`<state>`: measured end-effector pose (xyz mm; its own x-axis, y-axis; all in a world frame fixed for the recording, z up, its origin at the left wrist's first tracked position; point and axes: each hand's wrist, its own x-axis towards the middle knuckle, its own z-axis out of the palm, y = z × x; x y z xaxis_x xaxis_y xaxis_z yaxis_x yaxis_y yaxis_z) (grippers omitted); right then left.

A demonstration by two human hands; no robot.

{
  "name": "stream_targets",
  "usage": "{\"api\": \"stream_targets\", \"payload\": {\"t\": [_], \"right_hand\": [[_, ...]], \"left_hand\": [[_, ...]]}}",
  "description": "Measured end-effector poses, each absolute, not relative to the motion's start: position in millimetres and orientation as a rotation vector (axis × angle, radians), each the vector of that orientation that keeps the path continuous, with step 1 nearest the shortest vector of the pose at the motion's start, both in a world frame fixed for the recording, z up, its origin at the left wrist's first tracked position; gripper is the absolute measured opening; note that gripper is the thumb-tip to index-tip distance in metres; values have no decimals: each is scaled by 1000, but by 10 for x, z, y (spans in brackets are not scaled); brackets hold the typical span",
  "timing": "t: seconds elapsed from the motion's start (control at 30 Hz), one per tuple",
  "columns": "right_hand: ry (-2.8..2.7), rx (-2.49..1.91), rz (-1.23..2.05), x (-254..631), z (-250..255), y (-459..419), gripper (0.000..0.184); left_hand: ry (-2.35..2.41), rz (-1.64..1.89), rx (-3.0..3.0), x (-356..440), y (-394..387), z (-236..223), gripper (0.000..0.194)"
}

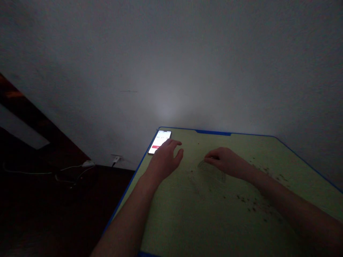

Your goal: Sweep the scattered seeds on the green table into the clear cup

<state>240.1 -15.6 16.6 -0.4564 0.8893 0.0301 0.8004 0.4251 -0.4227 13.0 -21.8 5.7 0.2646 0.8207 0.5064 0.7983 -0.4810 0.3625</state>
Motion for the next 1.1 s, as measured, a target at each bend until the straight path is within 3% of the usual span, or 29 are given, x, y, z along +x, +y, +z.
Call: {"api": "stream_targets", "payload": {"t": [0.67,1.1], "right_hand": [[-2427,-1450,624,2288,73,-173,26],[-2360,-1558,505,2615,168,-30,28]], "left_hand": [[1594,978,2472,121,-231,58,25],[1572,953,2476,103,-208,51,25]]}}
